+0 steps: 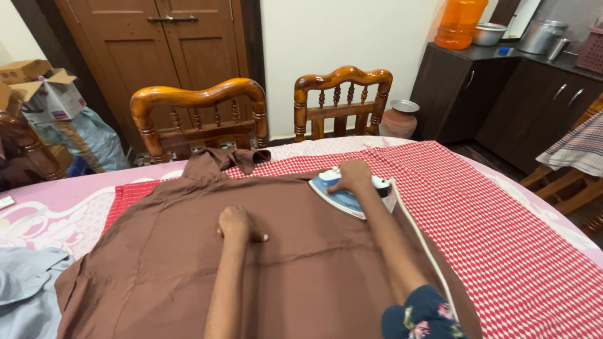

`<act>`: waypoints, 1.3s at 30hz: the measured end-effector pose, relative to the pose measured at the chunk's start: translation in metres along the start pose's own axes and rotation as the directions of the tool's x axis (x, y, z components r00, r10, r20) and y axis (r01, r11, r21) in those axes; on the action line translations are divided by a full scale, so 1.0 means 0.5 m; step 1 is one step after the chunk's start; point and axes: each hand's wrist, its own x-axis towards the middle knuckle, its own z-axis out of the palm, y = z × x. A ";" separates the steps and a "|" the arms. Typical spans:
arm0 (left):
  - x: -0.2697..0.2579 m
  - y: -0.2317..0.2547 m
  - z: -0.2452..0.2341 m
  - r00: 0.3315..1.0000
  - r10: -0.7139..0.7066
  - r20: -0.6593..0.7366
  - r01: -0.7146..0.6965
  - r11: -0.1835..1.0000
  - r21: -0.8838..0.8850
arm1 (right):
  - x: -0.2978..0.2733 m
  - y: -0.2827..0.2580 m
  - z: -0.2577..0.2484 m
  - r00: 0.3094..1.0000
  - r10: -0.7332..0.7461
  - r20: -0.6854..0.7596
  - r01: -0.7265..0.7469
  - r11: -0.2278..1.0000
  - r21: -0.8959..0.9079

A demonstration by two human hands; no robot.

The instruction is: The person irons a brown shirt laid out on a dining table, smoothing the fabric and using an electric iron to remove wrinkles. After ironing, the person places the shirt on a hanger and buttons it.

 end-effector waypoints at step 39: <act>0.206 0.103 0.198 0.939 -0.119 -0.324 0.131 0.991 0.014 | -0.260 0.259 -0.071 0.978 0.180 0.108 -0.167 0.979 -0.118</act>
